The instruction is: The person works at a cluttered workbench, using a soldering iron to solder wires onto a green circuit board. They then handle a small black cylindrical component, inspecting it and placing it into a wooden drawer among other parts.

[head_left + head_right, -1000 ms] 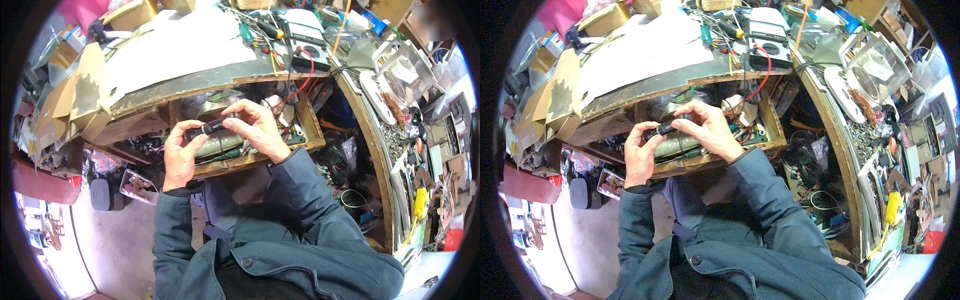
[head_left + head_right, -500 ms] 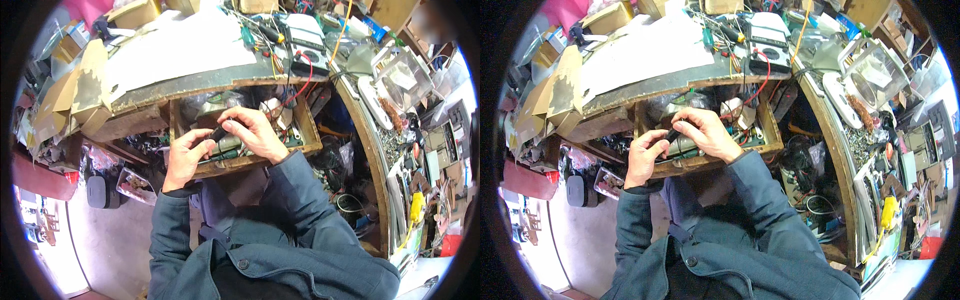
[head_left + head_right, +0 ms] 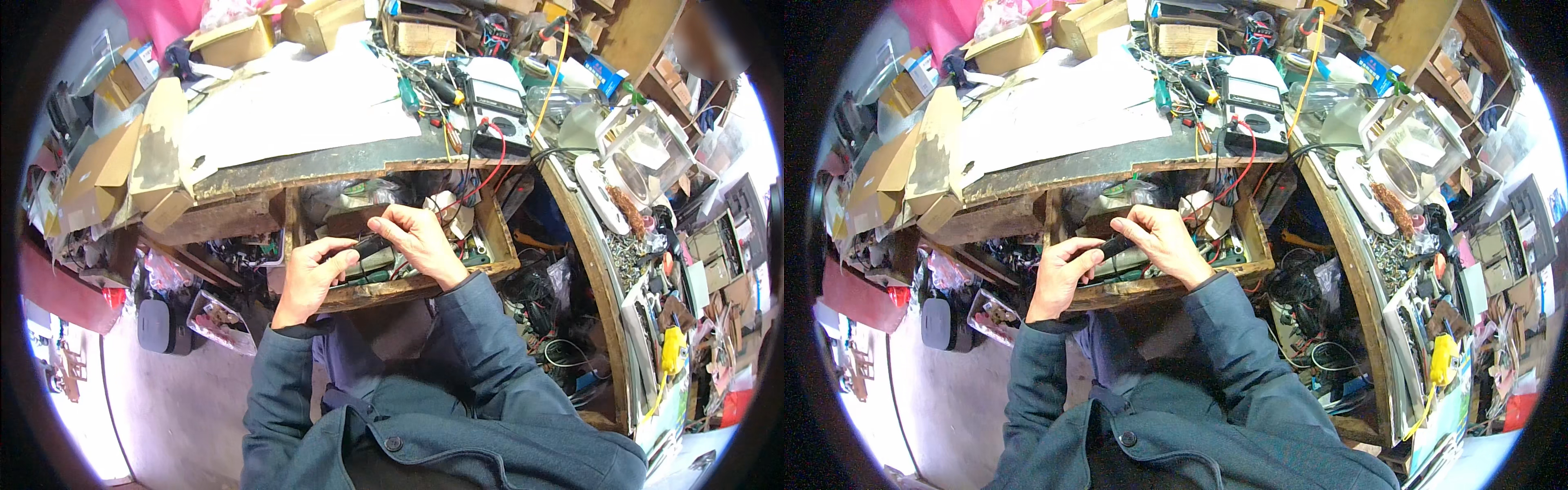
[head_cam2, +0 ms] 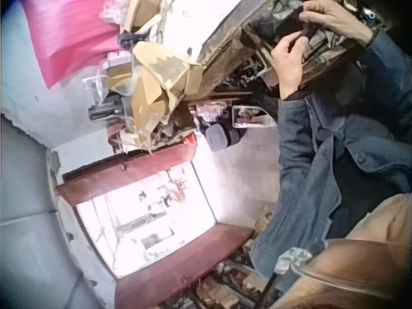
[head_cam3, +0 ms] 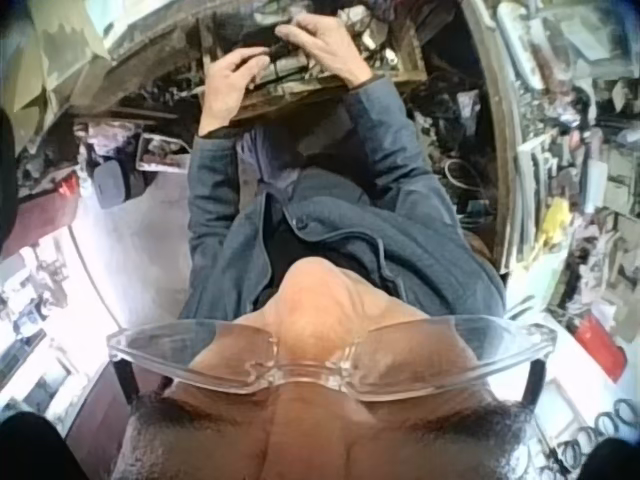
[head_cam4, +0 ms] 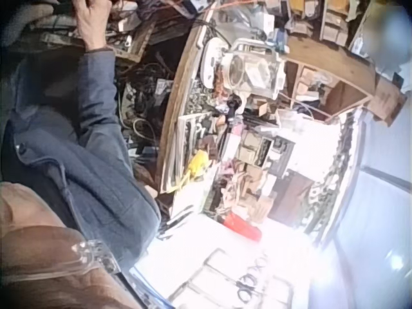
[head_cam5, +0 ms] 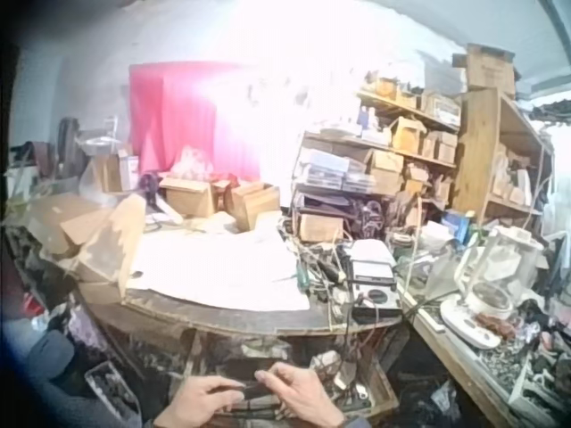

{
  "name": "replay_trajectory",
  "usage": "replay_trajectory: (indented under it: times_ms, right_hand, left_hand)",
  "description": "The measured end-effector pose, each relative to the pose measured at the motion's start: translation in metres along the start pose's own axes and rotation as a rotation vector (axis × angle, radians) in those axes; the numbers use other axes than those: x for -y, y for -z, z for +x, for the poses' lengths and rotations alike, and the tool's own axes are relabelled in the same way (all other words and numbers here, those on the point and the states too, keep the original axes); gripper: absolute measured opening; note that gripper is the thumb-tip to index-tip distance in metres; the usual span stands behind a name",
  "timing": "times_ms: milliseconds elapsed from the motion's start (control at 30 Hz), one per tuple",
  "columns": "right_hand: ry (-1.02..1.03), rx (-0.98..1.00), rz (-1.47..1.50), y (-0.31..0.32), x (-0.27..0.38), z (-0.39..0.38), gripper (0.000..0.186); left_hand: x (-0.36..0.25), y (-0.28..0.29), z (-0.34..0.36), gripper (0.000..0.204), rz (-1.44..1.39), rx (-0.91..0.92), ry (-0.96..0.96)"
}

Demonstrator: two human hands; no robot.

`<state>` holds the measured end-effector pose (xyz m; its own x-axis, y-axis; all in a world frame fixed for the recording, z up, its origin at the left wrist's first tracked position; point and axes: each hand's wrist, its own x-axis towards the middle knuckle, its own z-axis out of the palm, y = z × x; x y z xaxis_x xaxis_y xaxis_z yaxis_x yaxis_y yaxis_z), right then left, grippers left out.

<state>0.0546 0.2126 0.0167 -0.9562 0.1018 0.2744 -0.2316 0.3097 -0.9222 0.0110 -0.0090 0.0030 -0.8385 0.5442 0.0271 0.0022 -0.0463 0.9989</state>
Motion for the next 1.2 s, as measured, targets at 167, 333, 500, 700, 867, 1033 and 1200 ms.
replay_trajectory:
  times_ms: [167, 333, 500, 700, 867, 1033, 1200]
  right_hand:
    - [0.037, 0.033, 0.085, -0.003, -0.006, -0.001, 0.021]
    - [-0.002, 0.104, 0.386, 0.001, -0.005, -0.003, 0.016]
    - [-0.296, 0.192, 0.358, 0.011, 0.000, 0.000, 0.016]
    - [-0.099, 0.213, 0.301, 0.007, -0.011, -0.002, 0.013]
    - [-0.314, 0.173, 0.201, 0.004, 0.012, -0.002, 0.024]
    - [-0.027, 0.205, 0.306, 0.005, -0.023, -0.001, 0.016]
    - [-0.242, 0.149, 0.373, 0.002, -0.002, -0.002, 0.017]
  left_hand:
    - [0.000, 0.002, 0.002, 0.023, -0.151, -0.016, 0.071]
    - [0.004, 0.004, 0.006, 0.024, -0.217, -0.035, 0.047]
    - [0.003, 0.003, 0.004, 0.023, -0.136, -0.029, 0.036]
    - [0.001, 0.002, 0.006, 0.023, -0.147, -0.058, 0.056]
    - [0.002, 0.003, 0.005, 0.022, -0.106, -0.069, 0.074]
    - [0.003, 0.001, 0.008, 0.023, -0.095, -0.062, 0.066]
    - [0.005, 0.004, 0.008, 0.023, -0.101, -0.042, 0.080]
